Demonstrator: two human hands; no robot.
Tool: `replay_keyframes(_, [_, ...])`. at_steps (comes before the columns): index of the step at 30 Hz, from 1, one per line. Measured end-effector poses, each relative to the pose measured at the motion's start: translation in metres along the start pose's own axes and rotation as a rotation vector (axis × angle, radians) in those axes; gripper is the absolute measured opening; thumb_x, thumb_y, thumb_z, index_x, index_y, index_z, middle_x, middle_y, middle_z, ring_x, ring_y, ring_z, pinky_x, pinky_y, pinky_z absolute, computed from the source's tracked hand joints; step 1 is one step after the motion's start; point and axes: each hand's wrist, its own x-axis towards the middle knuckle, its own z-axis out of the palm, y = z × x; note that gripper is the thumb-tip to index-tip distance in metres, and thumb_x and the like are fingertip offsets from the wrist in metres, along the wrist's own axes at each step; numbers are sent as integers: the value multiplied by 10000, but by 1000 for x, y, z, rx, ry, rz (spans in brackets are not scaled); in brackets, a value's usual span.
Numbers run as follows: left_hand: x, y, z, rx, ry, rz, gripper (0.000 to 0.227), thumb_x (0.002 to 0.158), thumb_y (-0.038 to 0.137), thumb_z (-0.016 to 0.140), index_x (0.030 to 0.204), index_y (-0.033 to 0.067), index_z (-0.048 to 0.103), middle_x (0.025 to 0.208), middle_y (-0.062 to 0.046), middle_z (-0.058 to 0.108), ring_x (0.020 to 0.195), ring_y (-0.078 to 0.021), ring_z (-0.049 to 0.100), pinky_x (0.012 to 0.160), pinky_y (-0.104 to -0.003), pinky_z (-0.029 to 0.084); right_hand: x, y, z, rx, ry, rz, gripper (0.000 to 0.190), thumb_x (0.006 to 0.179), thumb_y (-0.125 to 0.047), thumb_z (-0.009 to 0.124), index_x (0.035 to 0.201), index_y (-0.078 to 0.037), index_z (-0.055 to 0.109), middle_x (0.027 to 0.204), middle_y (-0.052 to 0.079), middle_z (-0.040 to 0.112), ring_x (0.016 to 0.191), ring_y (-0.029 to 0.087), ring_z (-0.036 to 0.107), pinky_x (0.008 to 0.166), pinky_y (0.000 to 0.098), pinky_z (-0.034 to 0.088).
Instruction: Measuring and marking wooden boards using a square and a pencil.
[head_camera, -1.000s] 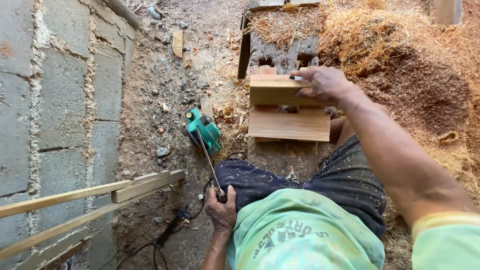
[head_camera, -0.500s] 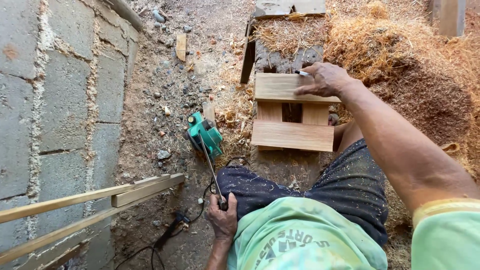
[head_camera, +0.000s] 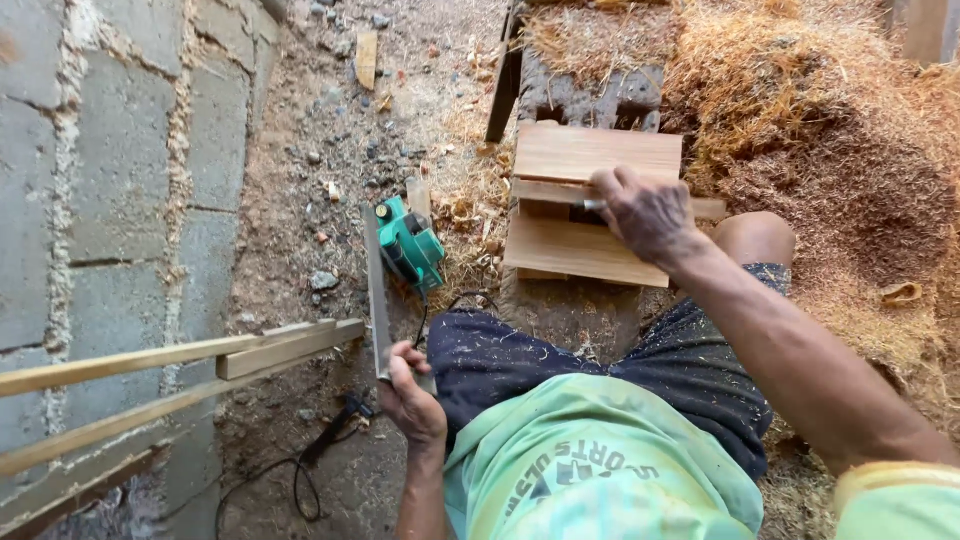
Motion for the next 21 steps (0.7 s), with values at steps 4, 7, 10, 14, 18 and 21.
replay_keyframes(4, [12,25,9,3,44,148,393,1116,293,405,1253,0,628,1093,-34,637,1017,-145,591,938,-311,495,-48,-26,10,34,244,-177,110,990,-198,704,1088,-168,666,800,12,617,525,124,556,383,295,444])
replay_keyframes(7, [20,40,22,148,6,197,420,1142,269,422,1367,-25,621,1126,-64,635,996,-172,585,899,-300,497,-72,-38,25,20,302,-223,77,1033,-209,683,1109,-212,676,796,-15,576,569,122,562,431,310,448])
replay_keyframes(10, [28,52,45,2,-149,-55,439,1052,277,465,1409,34,541,954,-57,719,791,-148,710,676,-272,605,-81,-47,31,13,291,-205,134,1007,-239,680,1140,-248,688,876,-9,587,566,124,555,430,309,454])
replay_keyframes(14, [28,40,70,-169,-228,-146,393,1041,193,580,1394,20,584,1013,-63,712,816,-142,727,663,-277,652,-78,-51,21,90,203,-121,229,957,-349,718,1170,-266,696,1032,17,602,559,156,581,420,325,486])
replay_keyframes(18, [19,32,81,-324,-98,-282,213,1007,113,693,1166,-8,618,1000,-79,697,827,-169,719,662,-335,667,-77,-51,13,267,53,-63,358,879,-456,758,1183,-284,679,1325,36,592,745,221,690,535,372,565])
replay_keyframes(21, [10,43,77,-327,-80,-360,192,978,117,693,1131,22,624,1008,-61,709,859,-151,723,669,-344,679,-74,-46,10,296,8,-26,539,829,-447,789,1307,-252,635,1457,71,541,897,274,720,660,406,620])
